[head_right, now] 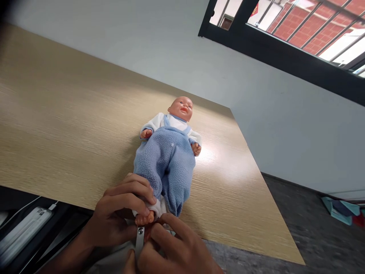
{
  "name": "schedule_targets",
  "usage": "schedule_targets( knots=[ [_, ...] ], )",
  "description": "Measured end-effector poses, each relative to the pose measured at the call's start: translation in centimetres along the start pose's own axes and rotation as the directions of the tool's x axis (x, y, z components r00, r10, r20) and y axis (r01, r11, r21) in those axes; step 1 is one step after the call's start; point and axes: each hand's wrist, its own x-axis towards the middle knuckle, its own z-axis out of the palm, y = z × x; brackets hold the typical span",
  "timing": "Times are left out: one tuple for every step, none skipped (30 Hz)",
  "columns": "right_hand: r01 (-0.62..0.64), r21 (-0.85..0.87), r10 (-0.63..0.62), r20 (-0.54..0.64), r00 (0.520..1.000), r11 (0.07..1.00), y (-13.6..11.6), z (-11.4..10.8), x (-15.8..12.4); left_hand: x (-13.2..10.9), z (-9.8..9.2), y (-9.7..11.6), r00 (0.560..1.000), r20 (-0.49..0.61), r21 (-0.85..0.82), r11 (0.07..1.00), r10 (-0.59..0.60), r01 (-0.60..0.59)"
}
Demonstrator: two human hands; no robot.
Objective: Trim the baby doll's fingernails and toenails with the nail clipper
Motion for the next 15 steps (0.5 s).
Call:
schedule_targets(
  knots=[
    [-0.001,0.008,0.001,0.003,1.000,1.000,0.02,0.08,-0.02,-0.04,0.00,-0.01,1.000,0.003,-0.004,1.000,-0.001,0.001],
    [0.004,0.017,-0.004,0.011,1.000,1.000,0.04,0.15,-0.03,-0.08,0.00,-0.02,1.000,0.004,-0.007,1.000,-0.003,0.003],
    [0.008,0.024,-0.009,0.013,1.000,1.000,0.07,0.23,-0.04,-0.12,0.00,-0.01,1.000,0.005,-0.009,1.000,-0.004,0.004],
    [0.009,0.026,-0.009,0.013,1.000,1.000,0.10,0.29,-0.05,-0.13,0.00,-0.01,1.000,0.007,-0.009,1.000,-0.005,0.005],
    [0.010,0.023,-0.010,0.013,1.000,1.000,0.13,0.35,-0.06,-0.14,0.01,0.00,1.000,0.007,-0.007,1.000,-0.005,0.005],
    [0.011,0.019,-0.011,0.007,1.000,1.000,0.16,0.40,-0.10,-0.14,0.01,0.01,1.000,0.007,-0.004,1.000,-0.004,0.004],
    [0.009,0.020,-0.009,0.004,1.000,1.000,0.19,0.42,-0.14,-0.13,0.02,0.02,1.000,0.007,-0.002,1.000,-0.004,0.004],
    [0.008,0.026,-0.008,0.004,1.000,1.000,0.21,0.42,-0.19,-0.12,0.02,0.01,1.000,0.008,-0.002,1.000,-0.004,0.004],
    [0.011,0.035,-0.011,0.004,1.000,0.999,0.22,0.39,-0.26,-0.11,0.02,0.00,1.000,0.007,-0.004,1.000,-0.006,0.006],
    [0.007,0.043,-0.008,0.011,1.000,0.999,0.24,0.32,-0.32,-0.12,0.02,-0.02,1.000,0.007,-0.008,1.000,-0.007,0.007],
    [0.008,0.051,-0.009,0.015,1.000,0.999,0.25,0.23,-0.38,-0.13,0.01,-0.05,1.000,0.007,-0.011,1.000,-0.010,0.011],
    [0.011,0.056,-0.013,0.028,1.000,0.998,0.26,0.11,-0.42,-0.16,0.01,-0.08,1.000,0.008,-0.014,1.000,-0.012,0.013],
    [0.012,0.057,-0.015,0.054,0.998,0.998,0.27,-0.02,-0.44,-0.19,0.00,-0.12,1.000,0.011,-0.015,1.000,-0.015,0.015],
    [0.014,0.057,-0.019,0.079,0.997,0.998,0.27,-0.14,-0.45,-0.22,0.00,-0.15,1.000,0.015,-0.017,1.000,-0.016,0.016],
    [0.017,0.056,-0.023,0.096,0.995,0.998,0.26,-0.24,-0.44,-0.25,-0.01,-0.18,1.000,0.019,-0.020,1.000,-0.016,0.017]
  ],
)
